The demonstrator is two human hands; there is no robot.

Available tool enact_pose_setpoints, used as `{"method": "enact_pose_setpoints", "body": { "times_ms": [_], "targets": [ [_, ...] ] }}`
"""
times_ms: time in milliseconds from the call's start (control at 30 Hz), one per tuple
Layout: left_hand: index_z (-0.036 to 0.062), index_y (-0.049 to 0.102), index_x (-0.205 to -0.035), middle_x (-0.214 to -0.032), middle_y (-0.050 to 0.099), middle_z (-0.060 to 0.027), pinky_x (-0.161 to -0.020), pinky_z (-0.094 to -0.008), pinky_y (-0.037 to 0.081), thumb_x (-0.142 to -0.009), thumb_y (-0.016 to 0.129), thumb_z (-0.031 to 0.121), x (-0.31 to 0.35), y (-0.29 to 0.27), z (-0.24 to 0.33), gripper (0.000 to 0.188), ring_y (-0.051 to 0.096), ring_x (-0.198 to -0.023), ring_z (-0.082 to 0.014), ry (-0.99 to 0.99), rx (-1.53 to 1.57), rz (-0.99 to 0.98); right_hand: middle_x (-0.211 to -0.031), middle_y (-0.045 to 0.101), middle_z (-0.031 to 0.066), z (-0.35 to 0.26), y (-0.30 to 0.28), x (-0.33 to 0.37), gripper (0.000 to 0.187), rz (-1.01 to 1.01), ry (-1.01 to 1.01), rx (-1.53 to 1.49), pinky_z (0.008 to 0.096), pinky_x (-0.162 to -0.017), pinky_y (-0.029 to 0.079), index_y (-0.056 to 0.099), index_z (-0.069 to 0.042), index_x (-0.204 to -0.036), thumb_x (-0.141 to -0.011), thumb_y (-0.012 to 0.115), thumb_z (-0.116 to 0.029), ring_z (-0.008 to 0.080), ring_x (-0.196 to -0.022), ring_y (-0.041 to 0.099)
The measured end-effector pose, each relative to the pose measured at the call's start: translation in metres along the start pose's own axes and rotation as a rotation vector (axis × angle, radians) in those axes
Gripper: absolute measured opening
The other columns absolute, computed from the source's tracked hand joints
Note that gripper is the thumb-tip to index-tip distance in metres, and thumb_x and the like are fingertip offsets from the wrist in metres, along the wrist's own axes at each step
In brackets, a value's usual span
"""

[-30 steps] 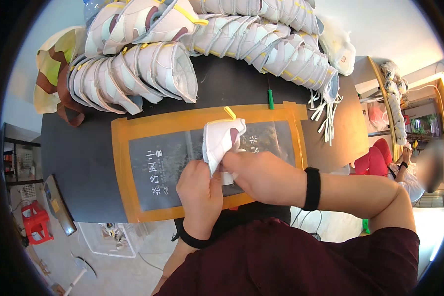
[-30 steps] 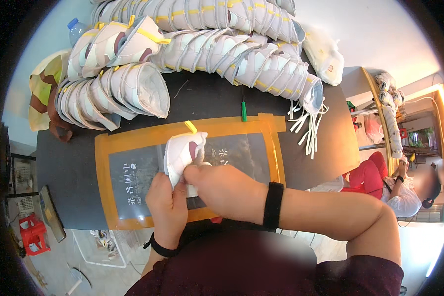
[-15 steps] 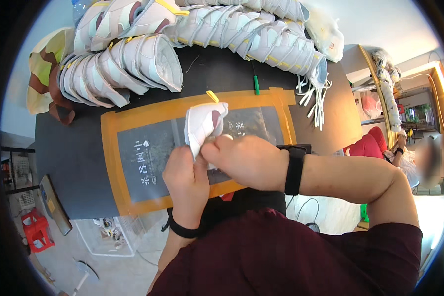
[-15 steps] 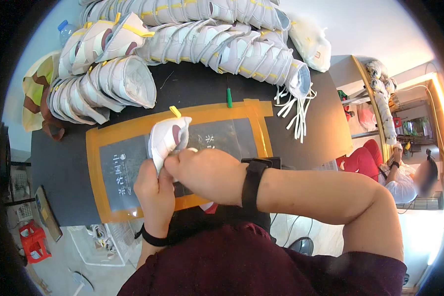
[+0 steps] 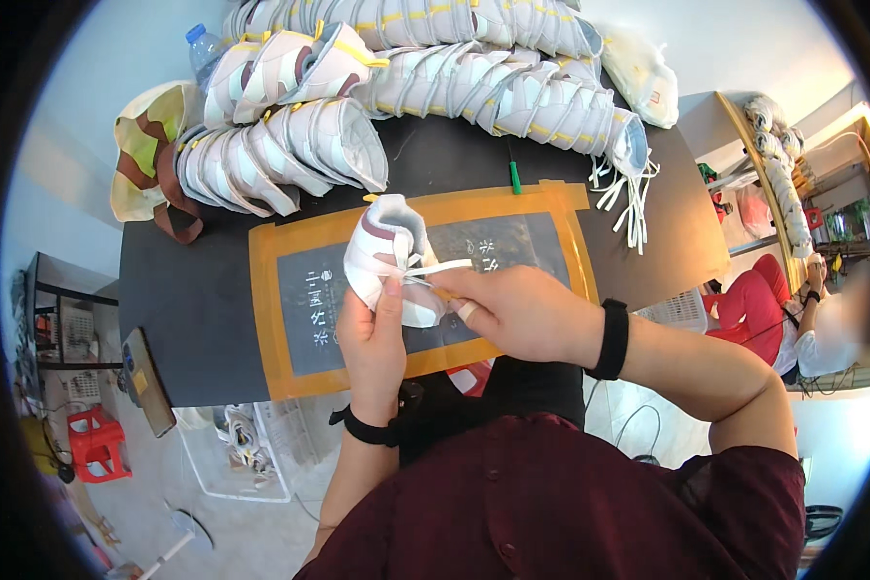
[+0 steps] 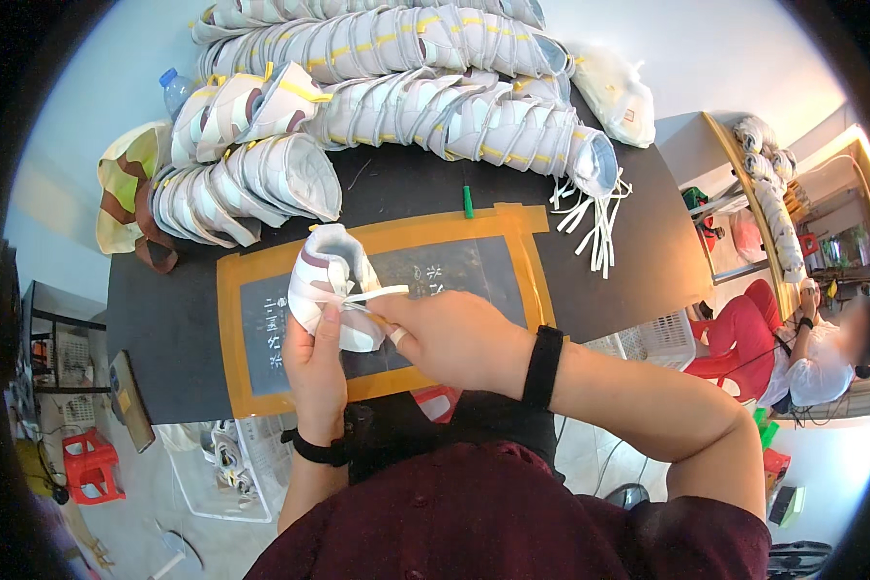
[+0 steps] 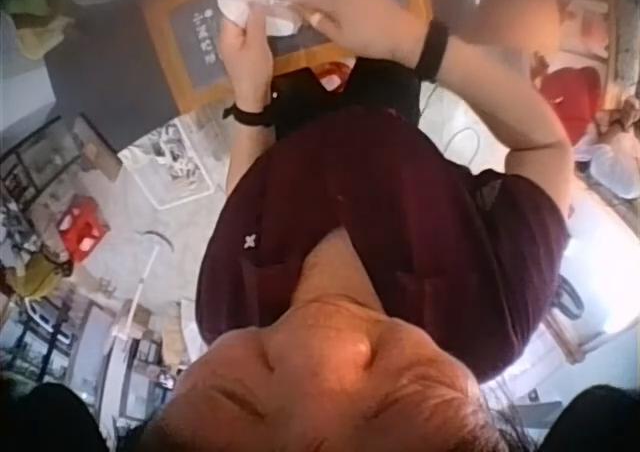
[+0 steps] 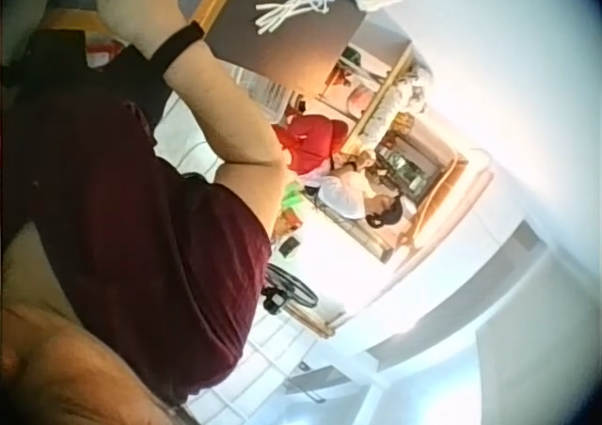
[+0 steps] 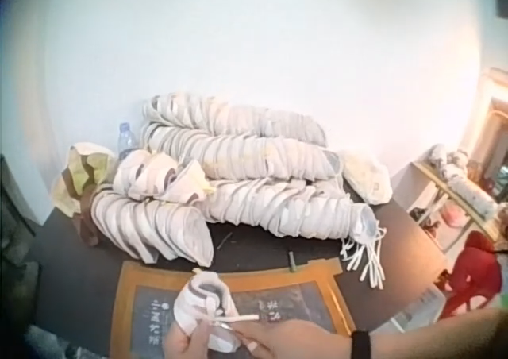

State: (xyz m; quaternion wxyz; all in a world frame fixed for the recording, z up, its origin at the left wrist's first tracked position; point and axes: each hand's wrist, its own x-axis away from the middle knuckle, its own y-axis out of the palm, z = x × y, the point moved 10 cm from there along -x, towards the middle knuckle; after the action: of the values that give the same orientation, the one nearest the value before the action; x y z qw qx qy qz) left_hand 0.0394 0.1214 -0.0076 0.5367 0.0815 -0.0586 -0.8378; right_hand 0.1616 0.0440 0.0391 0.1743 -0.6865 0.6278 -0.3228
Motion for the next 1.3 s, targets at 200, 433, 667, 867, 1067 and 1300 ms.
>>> {"method": "enact_pose_setpoints", "body": {
  "times_ms": [200,433,667,867,1067,1300],
  "targets": [
    [-0.0008,0.059,-0.125,-0.110,0.066,-0.0038,-0.081,-0.0252,0.049,-0.101,0.058,0.016,-0.001,-0.006,-0.002,0.029,0.059,-0.095,-0.0080,-0.006,0.051,0.034,-0.091,0.070,0.0172,-0.021,-0.004,-0.006,0.039,-0.186,0.129,0.474,0.0434,-0.074,0.053,0.055,-0.017,-0.131,-0.093,0.052,-0.021,0.0361,-0.086,0.067],
    [-0.0011,0.065,-0.108,-0.096,0.068,-0.0101,-0.073,-0.0307,0.050,-0.095,0.063,0.011,0.003,-0.005,0.000,0.018,0.065,-0.084,-0.0174,0.032,-0.256,0.045,-0.074,0.059,0.0036,-0.001,-0.009,-0.029,0.027,-0.154,0.163,-0.269,0.0302,-0.056,0.043,0.070,-0.012,-0.114,-0.095,0.053,-0.021,0.0128,-0.062,0.054],
    [-0.0005,0.063,-0.098,-0.077,0.058,-0.0161,-0.063,-0.0406,0.047,-0.089,0.062,0.003,0.001,0.007,0.026,0.010,0.059,-0.071,-0.0349,0.257,-0.482,0.012,-0.065,0.056,0.0031,0.027,0.021,-0.021,0.024,-0.281,0.419,-0.460,0.0330,-0.052,0.044,0.069,-0.009,-0.105,-0.095,0.053,-0.024,0.0134,-0.056,0.054],
    [-0.0010,0.065,-0.101,-0.082,0.063,-0.0151,-0.063,-0.0351,0.048,-0.093,0.063,0.006,-0.003,0.000,0.018,0.012,0.063,-0.070,-0.0286,0.175,-0.522,0.055,-0.077,0.068,0.0165,-0.019,0.011,-0.036,0.021,-0.211,0.000,0.451,0.0502,-0.066,0.053,0.060,-0.009,-0.111,-0.096,0.050,-0.020,0.0404,-0.070,0.066],
    [-0.0006,0.064,-0.100,-0.081,0.062,-0.0162,-0.061,-0.0367,0.048,-0.091,0.062,0.004,-0.007,0.007,0.015,0.010,0.062,-0.069,-0.0322,0.198,-0.541,0.007,-0.075,0.067,0.0112,0.016,0.013,-0.049,0.016,-0.046,-0.019,-0.253,0.0436,-0.055,0.053,0.058,-0.008,-0.105,-0.094,0.054,-0.019,0.0323,-0.061,0.067],
    [-0.0030,0.061,-0.100,-0.077,0.056,-0.0173,-0.061,-0.0445,0.047,-0.080,0.062,-0.001,-0.004,0.009,0.021,0.019,0.057,-0.070,-0.0370,0.249,-0.648,-0.002,-0.079,0.068,0.0138,-0.014,0.018,-0.045,0.017,-0.240,-0.002,0.496,0.0421,-0.060,0.054,0.057,-0.004,-0.101,-0.094,0.051,-0.018,0.0323,-0.068,0.068]
  ]
}}
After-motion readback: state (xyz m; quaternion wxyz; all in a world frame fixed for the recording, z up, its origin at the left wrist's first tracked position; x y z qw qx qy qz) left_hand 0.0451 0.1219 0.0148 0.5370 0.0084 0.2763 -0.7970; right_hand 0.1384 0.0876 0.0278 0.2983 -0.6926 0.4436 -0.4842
